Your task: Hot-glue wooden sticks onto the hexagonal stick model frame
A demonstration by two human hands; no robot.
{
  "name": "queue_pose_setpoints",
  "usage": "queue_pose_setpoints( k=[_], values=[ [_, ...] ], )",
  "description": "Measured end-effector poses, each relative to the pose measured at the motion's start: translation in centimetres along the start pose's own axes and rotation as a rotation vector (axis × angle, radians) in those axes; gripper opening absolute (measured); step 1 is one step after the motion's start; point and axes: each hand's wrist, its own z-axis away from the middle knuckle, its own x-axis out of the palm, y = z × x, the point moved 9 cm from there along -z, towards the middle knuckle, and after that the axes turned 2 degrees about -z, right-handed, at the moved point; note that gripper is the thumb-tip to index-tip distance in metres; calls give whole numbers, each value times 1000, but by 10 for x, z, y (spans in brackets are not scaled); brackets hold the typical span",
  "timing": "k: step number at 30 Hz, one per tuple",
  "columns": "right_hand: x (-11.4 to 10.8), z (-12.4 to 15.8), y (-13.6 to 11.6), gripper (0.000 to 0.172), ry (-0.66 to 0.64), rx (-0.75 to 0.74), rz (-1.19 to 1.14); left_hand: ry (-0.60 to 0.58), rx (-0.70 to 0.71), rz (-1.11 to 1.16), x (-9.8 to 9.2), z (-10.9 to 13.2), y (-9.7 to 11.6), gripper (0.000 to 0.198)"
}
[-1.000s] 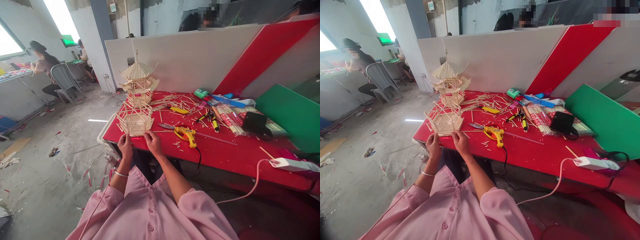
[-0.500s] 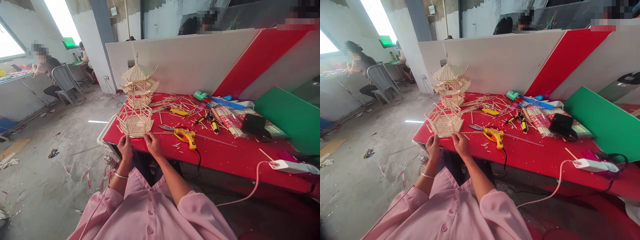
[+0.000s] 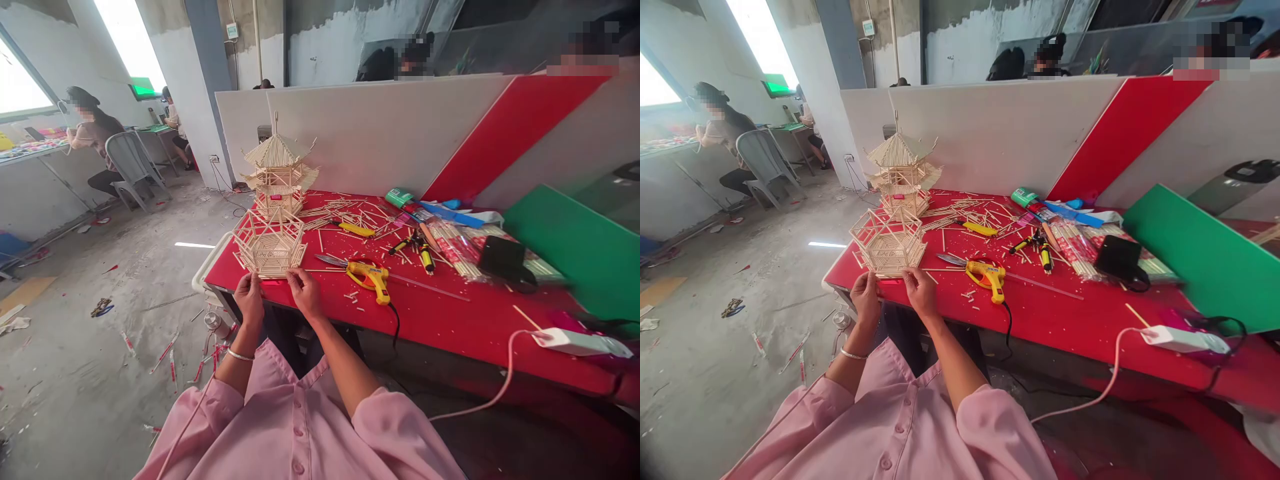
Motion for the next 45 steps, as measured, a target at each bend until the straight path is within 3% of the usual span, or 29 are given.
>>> queue_pose_setpoints(
  k=[13, 23, 45],
  values=[
    [2, 0, 8, 33, 13, -9, 19, 35, -15, 33, 0, -1, -1, 45],
    [-2, 0, -1, 34, -2, -13, 32, 28, -18, 84, 1, 1, 1, 44],
    [-4, 1, 4, 35, 7, 7, 25, 74, -51, 131, 0, 2, -5, 41]
  ],
)
